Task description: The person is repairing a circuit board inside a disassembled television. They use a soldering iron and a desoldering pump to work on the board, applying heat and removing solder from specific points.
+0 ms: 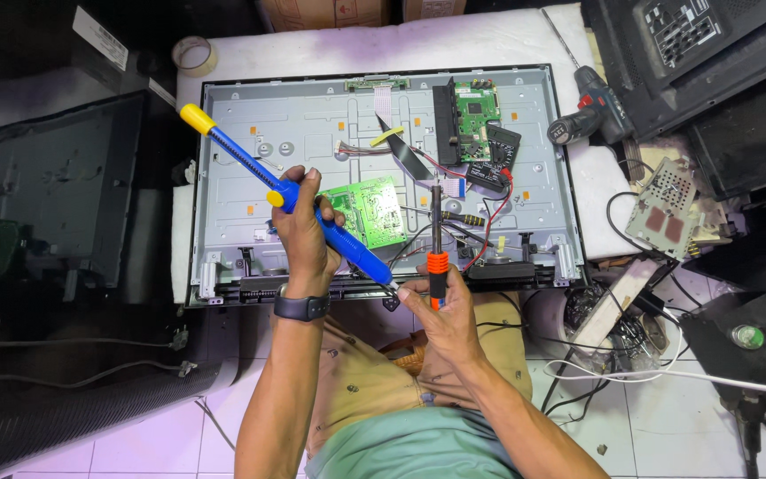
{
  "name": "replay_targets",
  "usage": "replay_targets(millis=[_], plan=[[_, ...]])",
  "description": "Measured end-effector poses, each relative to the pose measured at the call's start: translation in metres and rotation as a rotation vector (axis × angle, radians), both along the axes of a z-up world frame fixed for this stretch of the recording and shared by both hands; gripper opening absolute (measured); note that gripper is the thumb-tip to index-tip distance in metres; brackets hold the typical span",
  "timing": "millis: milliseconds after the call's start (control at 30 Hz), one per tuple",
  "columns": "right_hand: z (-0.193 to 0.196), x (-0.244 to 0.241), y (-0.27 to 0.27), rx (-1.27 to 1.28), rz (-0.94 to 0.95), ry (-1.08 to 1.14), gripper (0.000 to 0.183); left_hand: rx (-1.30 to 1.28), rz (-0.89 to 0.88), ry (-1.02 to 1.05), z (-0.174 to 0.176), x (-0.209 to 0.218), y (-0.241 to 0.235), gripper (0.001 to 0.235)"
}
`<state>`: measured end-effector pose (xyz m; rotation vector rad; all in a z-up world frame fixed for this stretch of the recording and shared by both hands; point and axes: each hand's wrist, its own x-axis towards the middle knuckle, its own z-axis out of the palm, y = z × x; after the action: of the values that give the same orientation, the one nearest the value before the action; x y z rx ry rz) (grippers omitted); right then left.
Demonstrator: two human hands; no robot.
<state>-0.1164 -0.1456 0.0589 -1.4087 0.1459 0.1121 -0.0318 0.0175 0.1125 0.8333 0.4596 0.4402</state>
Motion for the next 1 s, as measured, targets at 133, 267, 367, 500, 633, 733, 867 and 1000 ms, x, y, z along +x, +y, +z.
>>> replay_targets(millis=[133,267,367,500,633,733,867,1000], plan=[[-0.002,0.0,0.0,0.006,-0.011,0.003,0.041,0.037,0.029,-0.061,0.003,-0.006,-0.004,0.027],[-0.008,-0.001,-0.003,0.006,-0.009,0.008,0.037,0.075,0.026,-0.127,0.009,-0.008,-0.005,0.025],[-0.012,-0.009,-0.006,-0.013,0.027,0.025,0.038,0.102,0.003,-0.118,0.009,-0.005,0.003,0.024],[-0.032,-0.029,-0.018,-0.093,0.114,0.131,0.039,0.389,-0.159,0.031,0.007,0.001,0.024,0.028],[-0.032,-0.049,-0.021,-0.189,0.185,0.358,0.039,0.971,-0.39,0.541,-0.012,0.011,0.035,0.035],[-0.047,-0.061,-0.027,0.004,0.182,0.399,0.023,1.261,-0.553,0.57,-0.043,0.017,0.041,0.063],[-0.044,-0.063,-0.032,-0.12,0.199,0.46,0.023,1.427,-0.662,0.542,-0.059,0.024,0.043,0.095],[-0.034,-0.064,-0.032,-0.132,0.196,0.532,0.027,1.493,-0.71,0.548,-0.073,0.027,0.048,0.099]])
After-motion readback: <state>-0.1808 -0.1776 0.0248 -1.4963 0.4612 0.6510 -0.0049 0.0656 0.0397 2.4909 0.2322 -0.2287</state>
